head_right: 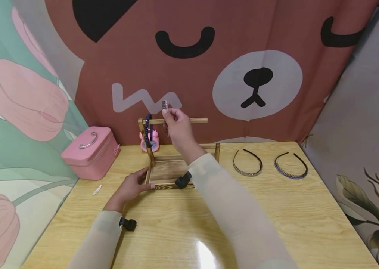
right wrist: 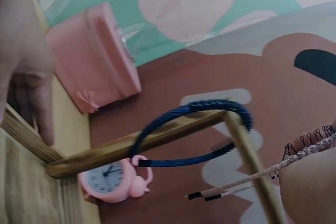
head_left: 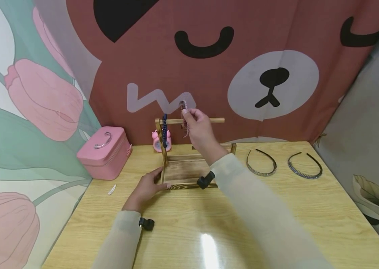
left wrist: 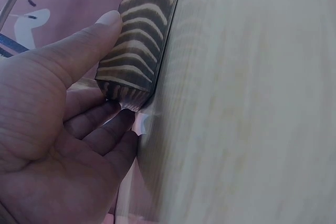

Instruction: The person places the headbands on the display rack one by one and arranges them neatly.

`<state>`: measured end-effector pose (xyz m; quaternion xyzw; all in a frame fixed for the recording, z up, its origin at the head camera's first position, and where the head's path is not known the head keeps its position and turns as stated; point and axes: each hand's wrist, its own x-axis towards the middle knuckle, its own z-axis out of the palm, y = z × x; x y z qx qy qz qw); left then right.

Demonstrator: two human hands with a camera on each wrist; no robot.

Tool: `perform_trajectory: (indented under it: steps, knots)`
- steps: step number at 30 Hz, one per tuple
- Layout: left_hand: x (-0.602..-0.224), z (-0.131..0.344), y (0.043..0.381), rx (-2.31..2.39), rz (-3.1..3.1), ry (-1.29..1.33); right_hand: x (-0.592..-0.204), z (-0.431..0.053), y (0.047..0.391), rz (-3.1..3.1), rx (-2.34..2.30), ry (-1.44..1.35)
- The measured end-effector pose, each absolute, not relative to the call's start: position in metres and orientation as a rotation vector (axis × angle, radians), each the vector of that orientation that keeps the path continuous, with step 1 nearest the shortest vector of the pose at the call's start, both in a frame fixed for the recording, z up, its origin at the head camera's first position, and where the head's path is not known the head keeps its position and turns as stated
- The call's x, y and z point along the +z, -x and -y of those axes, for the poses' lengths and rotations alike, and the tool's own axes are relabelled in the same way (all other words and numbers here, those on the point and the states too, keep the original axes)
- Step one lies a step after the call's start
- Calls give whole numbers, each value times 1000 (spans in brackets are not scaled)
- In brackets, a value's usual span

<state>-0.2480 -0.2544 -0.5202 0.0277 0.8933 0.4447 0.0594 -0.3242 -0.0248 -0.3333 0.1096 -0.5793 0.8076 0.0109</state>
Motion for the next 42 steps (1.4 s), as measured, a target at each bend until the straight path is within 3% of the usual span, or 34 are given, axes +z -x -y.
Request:
perform_trajectory:
  steps: [19, 42]
  knots:
    - [-518, 254, 247, 1324, -2723, -76, -360, 46, 321, 1978, 2521, -416]
    - [-517, 252, 248, 1311, -2736, -100, -373, 62, 322, 2069, 2442, -296]
